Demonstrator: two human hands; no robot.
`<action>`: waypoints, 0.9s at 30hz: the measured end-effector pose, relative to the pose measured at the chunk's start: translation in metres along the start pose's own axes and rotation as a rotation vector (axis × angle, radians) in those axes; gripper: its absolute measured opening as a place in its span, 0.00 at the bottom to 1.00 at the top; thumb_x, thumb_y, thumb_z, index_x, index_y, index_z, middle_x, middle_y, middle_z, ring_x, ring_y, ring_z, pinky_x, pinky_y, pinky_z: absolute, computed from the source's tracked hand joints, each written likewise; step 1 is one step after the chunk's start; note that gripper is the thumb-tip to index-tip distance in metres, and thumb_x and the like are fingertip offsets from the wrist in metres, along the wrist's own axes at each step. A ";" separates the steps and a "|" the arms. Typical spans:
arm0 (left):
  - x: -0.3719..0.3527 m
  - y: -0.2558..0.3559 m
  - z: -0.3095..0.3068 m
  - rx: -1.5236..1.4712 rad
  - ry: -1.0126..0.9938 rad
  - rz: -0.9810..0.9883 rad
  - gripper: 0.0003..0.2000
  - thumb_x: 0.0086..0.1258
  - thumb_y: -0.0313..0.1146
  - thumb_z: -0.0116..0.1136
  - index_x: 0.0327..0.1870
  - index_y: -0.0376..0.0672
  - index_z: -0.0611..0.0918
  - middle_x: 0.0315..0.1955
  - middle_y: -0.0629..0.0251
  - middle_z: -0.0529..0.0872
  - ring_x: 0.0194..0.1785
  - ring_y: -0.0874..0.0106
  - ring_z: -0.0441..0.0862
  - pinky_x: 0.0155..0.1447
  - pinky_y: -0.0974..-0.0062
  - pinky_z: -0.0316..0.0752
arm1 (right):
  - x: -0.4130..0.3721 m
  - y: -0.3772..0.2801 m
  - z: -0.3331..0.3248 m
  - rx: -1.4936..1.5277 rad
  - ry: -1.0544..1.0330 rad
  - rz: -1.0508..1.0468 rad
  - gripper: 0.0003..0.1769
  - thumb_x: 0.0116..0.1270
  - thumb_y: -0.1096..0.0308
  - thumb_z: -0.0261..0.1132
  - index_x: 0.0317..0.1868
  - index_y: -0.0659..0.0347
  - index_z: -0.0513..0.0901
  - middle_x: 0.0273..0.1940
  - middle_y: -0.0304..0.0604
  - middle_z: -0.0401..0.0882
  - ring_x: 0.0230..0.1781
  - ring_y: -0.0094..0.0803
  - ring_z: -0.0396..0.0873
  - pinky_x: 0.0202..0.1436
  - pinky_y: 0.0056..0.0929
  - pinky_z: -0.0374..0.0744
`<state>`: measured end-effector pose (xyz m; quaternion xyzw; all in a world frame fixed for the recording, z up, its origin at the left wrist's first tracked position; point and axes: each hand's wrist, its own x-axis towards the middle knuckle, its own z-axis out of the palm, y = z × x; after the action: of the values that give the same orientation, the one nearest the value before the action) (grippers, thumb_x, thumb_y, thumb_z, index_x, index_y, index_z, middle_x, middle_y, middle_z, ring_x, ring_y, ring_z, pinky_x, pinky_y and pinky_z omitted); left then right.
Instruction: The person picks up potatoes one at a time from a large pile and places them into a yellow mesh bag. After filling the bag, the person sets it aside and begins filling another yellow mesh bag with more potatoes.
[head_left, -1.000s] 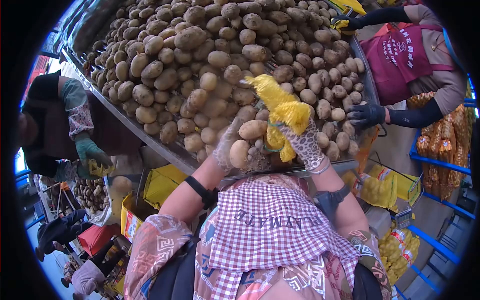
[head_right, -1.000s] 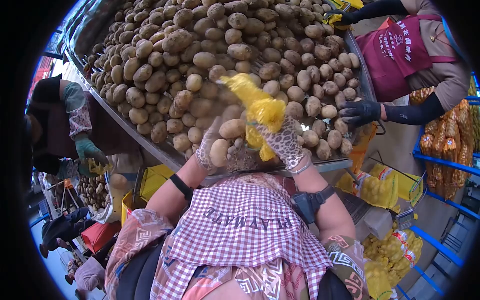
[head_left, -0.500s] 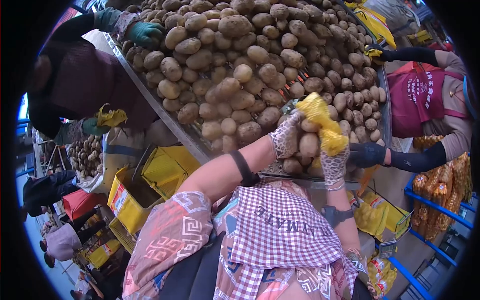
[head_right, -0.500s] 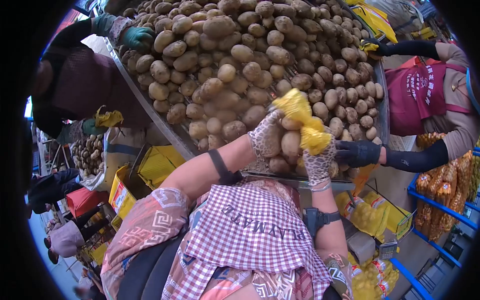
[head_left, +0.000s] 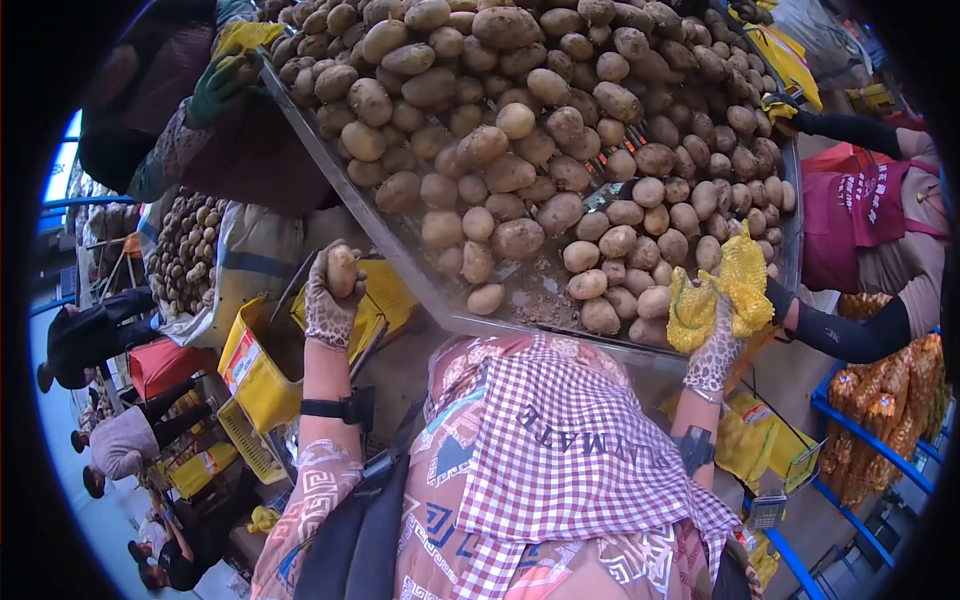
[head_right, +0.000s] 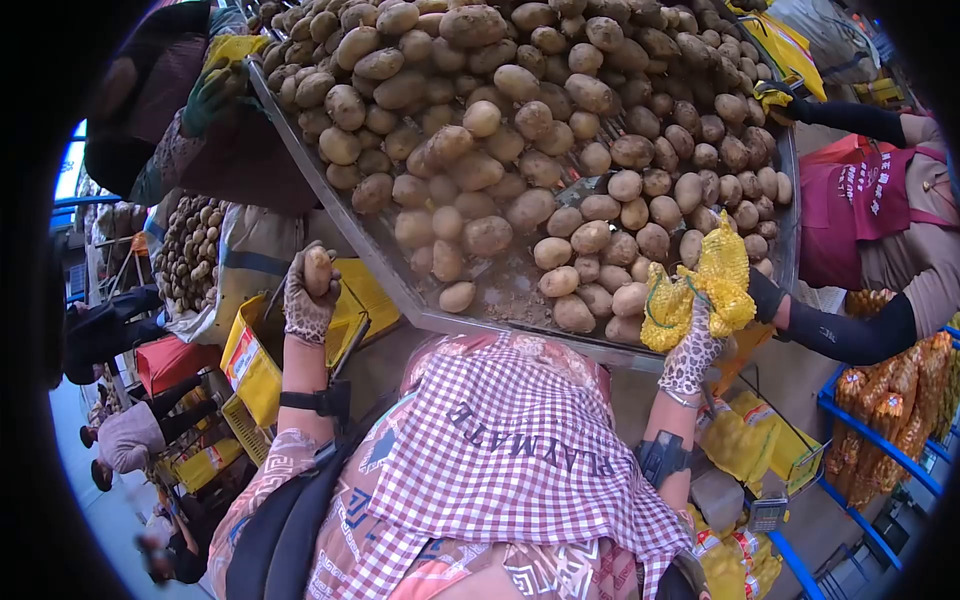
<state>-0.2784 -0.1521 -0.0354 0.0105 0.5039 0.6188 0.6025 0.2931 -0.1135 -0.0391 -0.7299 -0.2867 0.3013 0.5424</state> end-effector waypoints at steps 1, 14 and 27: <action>-0.002 0.001 -0.033 0.099 0.141 0.016 0.17 0.69 0.49 0.55 0.50 0.49 0.80 0.39 0.62 0.85 0.36 0.66 0.81 0.35 0.70 0.82 | 0.000 0.001 0.001 0.008 -0.012 -0.003 0.25 0.66 0.68 0.66 0.61 0.65 0.70 0.54 0.47 0.77 0.53 0.40 0.78 0.57 0.38 0.77; 0.004 -0.026 -0.062 1.293 0.600 0.828 0.14 0.70 0.28 0.53 0.55 0.33 0.78 0.48 0.57 0.84 0.52 0.65 0.81 0.60 0.71 0.73 | -0.022 0.007 -0.016 0.087 0.051 0.001 0.25 0.66 0.69 0.66 0.61 0.64 0.69 0.54 0.47 0.76 0.53 0.40 0.78 0.57 0.38 0.77; 0.031 -0.153 0.242 2.221 -0.602 0.941 0.30 0.58 0.33 0.59 0.65 0.43 0.69 0.55 0.50 0.76 0.54 0.55 0.78 0.53 0.57 0.75 | -0.089 0.019 -0.115 0.348 0.423 0.064 0.26 0.66 0.70 0.65 0.62 0.64 0.69 0.55 0.47 0.76 0.53 0.39 0.78 0.58 0.39 0.78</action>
<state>-0.0246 -0.0163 -0.0321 0.8354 0.5439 -0.0133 0.0788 0.3233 -0.2558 -0.0194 -0.6810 -0.0878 0.2041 0.6977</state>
